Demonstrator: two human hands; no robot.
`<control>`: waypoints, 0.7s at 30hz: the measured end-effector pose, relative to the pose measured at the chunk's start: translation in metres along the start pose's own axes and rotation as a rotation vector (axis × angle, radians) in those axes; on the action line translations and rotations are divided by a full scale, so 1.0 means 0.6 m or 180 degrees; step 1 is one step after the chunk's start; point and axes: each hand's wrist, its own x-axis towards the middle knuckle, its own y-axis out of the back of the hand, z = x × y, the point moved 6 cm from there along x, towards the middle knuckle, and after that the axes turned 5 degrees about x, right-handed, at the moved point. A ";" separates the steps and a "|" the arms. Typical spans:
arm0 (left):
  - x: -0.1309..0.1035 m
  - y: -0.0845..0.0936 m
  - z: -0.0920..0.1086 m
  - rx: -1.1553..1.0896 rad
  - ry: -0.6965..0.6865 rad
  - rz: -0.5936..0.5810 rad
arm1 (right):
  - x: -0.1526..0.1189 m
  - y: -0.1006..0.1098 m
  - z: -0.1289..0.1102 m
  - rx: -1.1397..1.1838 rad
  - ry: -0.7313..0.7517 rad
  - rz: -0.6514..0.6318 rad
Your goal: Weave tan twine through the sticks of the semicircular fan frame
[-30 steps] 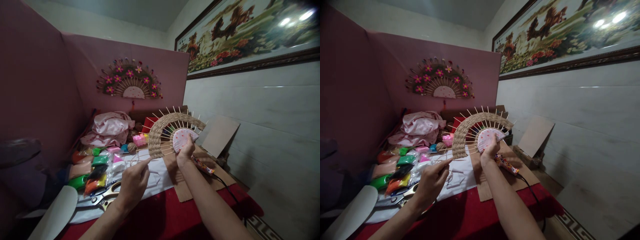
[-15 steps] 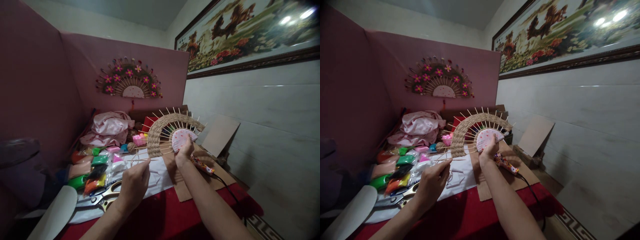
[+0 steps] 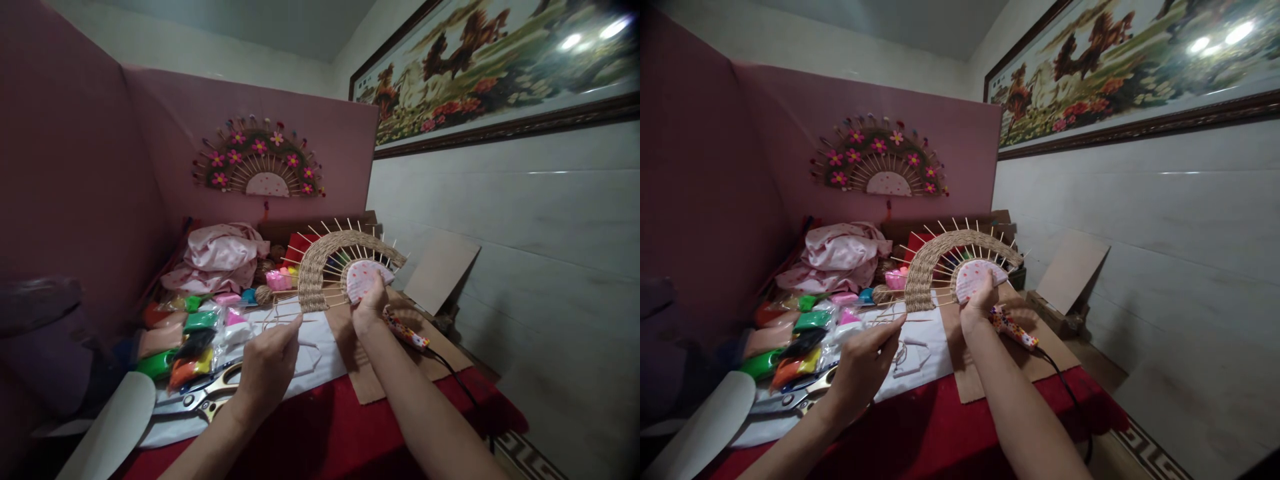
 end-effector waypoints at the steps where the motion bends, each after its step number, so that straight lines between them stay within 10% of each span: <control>1: 0.000 0.000 -0.001 0.0014 -0.0020 0.0026 | 0.002 0.001 0.003 0.0001 -0.0033 -0.0016; 11: -0.001 -0.013 -0.025 -0.0123 0.0198 -0.0109 | -0.015 -0.002 0.013 -0.0063 -0.0251 -0.0099; 21: -0.002 -0.024 -0.076 -0.1648 0.1574 0.0039 | -0.018 -0.005 0.038 0.0066 -0.0626 -0.0271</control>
